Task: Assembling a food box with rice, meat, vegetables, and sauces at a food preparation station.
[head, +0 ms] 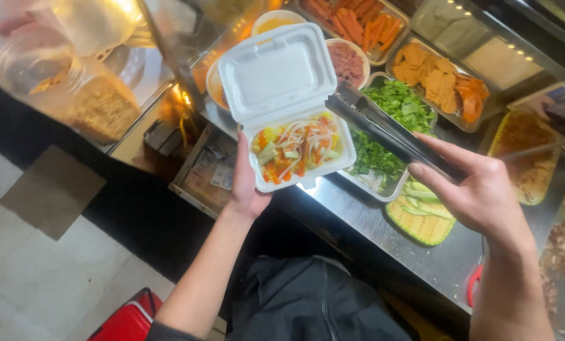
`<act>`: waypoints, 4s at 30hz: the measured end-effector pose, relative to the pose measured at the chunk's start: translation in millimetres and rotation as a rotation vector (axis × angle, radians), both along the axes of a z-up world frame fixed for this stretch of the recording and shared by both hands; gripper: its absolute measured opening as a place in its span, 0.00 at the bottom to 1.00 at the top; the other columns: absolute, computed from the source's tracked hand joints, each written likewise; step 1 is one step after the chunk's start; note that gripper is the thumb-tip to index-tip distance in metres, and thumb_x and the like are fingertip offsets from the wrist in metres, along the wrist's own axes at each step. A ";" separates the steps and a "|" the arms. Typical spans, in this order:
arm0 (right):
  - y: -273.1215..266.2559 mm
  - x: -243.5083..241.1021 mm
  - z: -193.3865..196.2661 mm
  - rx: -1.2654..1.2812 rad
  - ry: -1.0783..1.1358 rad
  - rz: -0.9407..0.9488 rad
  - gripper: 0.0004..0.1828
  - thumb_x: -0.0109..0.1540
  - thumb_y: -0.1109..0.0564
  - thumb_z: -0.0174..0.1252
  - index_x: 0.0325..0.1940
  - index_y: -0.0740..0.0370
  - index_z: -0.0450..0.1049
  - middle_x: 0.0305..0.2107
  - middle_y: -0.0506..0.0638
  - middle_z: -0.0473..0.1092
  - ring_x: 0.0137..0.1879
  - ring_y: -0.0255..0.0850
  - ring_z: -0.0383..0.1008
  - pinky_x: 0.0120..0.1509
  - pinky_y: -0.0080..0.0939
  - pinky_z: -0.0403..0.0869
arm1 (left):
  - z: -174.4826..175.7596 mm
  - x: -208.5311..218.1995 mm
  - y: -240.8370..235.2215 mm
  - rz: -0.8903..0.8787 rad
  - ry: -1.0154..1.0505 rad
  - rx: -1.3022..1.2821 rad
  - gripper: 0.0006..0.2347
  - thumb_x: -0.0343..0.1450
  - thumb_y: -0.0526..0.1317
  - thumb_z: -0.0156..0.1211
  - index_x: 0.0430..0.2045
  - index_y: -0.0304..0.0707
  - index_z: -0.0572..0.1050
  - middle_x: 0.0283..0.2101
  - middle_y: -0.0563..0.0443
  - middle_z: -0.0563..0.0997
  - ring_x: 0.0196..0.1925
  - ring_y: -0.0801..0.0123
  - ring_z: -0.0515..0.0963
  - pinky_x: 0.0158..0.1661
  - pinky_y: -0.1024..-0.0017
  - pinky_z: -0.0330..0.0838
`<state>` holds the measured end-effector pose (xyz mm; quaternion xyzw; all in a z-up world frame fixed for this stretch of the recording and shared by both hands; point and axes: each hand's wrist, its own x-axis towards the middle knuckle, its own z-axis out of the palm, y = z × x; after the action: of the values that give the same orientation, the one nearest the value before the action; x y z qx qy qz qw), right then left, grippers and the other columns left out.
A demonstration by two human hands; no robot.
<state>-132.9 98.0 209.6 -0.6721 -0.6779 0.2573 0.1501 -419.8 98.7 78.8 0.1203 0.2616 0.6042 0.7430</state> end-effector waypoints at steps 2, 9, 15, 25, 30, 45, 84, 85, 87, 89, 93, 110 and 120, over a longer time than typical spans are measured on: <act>-1.8 11.9 -4.7 -0.025 0.008 -0.091 0.29 0.59 0.48 0.63 0.67 0.47 0.75 0.46 0.50 0.80 0.26 0.32 0.70 0.33 0.34 0.68 | 5.5 6.6 2.9 -0.045 0.010 0.018 0.32 0.72 0.62 0.35 0.70 0.46 0.59 0.68 0.41 0.68 0.69 0.51 0.69 0.62 0.50 0.70; 19.4 104.4 -66.6 -0.127 0.001 -0.446 0.28 0.67 0.42 0.54 0.70 0.53 0.71 0.37 0.52 0.79 0.34 0.43 0.74 0.41 0.47 0.71 | 9.1 45.1 24.1 -0.046 0.064 -0.081 0.32 0.71 0.62 0.34 0.68 0.48 0.60 0.68 0.42 0.69 0.69 0.51 0.69 0.60 0.53 0.70; 128.7 236.5 -242.7 0.050 -0.326 -0.438 0.26 0.64 0.29 0.63 0.63 0.34 0.78 0.45 0.56 0.79 0.56 0.62 0.76 0.61 0.60 0.71 | 1.5 102.9 49.0 -0.019 0.073 -0.214 0.32 0.71 0.67 0.39 0.64 0.49 0.68 0.63 0.45 0.75 0.65 0.51 0.74 0.62 0.48 0.70; 193.1 219.1 -236.9 0.040 -0.313 -0.466 0.20 0.64 0.42 0.65 0.50 0.58 0.83 0.39 0.68 0.78 0.50 0.68 0.78 0.57 0.64 0.74 | -2.3 146.0 72.8 0.051 0.105 -0.216 0.31 0.72 0.68 0.38 0.62 0.51 0.68 0.60 0.49 0.76 0.64 0.55 0.75 0.62 0.50 0.70; 150.3 223.2 -188.3 0.005 -0.132 -0.445 0.17 0.64 0.38 0.63 0.56 0.38 0.81 0.34 0.54 0.79 0.51 0.58 0.78 0.57 0.57 0.74 | -18.3 152.0 80.5 0.108 0.095 -0.198 0.31 0.72 0.68 0.39 0.62 0.51 0.68 0.61 0.50 0.76 0.64 0.56 0.75 0.63 0.50 0.69; 86.6 85.9 -48.0 0.032 0.356 -0.022 0.23 0.62 0.55 0.66 0.61 0.55 0.78 0.44 0.63 0.78 0.50 0.52 0.77 0.55 0.52 0.74 | 6.5 115.4 92.3 0.169 0.080 -0.195 0.34 0.70 0.71 0.38 0.63 0.51 0.68 0.66 0.44 0.72 0.67 0.49 0.72 0.63 0.43 0.67; 29.9 34.8 28.4 -0.220 -0.393 -0.178 0.28 0.59 0.39 0.59 0.65 0.33 0.77 0.09 0.51 0.79 0.08 0.36 0.58 0.17 0.37 0.67 | 5.6 81.4 109.2 -0.070 0.078 -0.177 0.33 0.68 0.63 0.37 0.69 0.53 0.59 0.66 0.45 0.70 0.69 0.53 0.70 0.59 0.54 0.72; 25.0 43.9 26.4 -0.132 -0.436 -0.099 0.28 0.59 0.38 0.59 0.65 0.34 0.77 0.07 0.49 0.78 0.07 0.35 0.57 0.16 0.35 0.67 | 5.9 83.4 107.3 -0.068 0.096 -0.179 0.32 0.69 0.63 0.37 0.68 0.51 0.60 0.65 0.45 0.71 0.69 0.54 0.70 0.61 0.55 0.72; 16.6 53.5 26.1 -0.123 -0.440 -0.079 0.28 0.59 0.38 0.58 0.64 0.34 0.77 0.15 0.49 0.81 0.06 0.35 0.58 0.16 0.36 0.67 | 14.7 92.7 98.3 -0.073 0.090 -0.193 0.32 0.69 0.62 0.37 0.68 0.51 0.61 0.66 0.46 0.71 0.69 0.54 0.70 0.62 0.56 0.71; 5.6 63.1 28.2 -0.114 -0.447 -0.056 0.27 0.58 0.37 0.58 0.62 0.34 0.77 0.23 0.50 0.84 0.05 0.35 0.58 0.15 0.37 0.68 | 17.4 106.6 88.4 -0.075 0.080 -0.208 0.32 0.69 0.62 0.37 0.68 0.51 0.61 0.66 0.47 0.71 0.70 0.55 0.70 0.63 0.56 0.70; -38.2 104.9 30.4 -0.044 -0.398 -0.174 0.31 0.60 0.42 0.61 0.69 0.42 0.76 0.13 0.53 0.79 0.09 0.39 0.65 0.26 0.38 0.70 | 7.1 142.2 65.8 -0.032 0.061 -0.139 0.32 0.70 0.61 0.39 0.67 0.46 0.62 0.66 0.43 0.71 0.69 0.52 0.70 0.64 0.55 0.69; -191.8 263.2 -315.8 0.357 -0.083 -0.669 0.26 0.60 0.57 0.65 0.60 0.75 0.74 0.45 0.72 0.73 0.50 0.65 0.76 0.57 0.60 0.73 | 27.3 293.3 -33.2 -0.323 0.264 -0.256 0.36 0.71 0.68 0.29 0.67 0.43 0.63 0.65 0.40 0.71 0.67 0.46 0.71 0.62 0.41 0.67; -221.3 285.2 -273.3 -0.274 -0.381 -0.614 0.40 0.59 0.52 0.64 0.77 0.52 0.63 0.51 0.63 0.74 0.59 0.65 0.75 0.62 0.61 0.73 | -5.8 267.0 -38.9 -0.365 0.234 -0.215 0.35 0.73 0.68 0.31 0.66 0.43 0.63 0.61 0.39 0.74 0.62 0.46 0.75 0.56 0.42 0.73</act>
<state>152.4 -123.3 -63.7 -0.8934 -0.4201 0.1593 0.0004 -152.8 59.8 73.0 0.1548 0.3826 0.4107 0.8130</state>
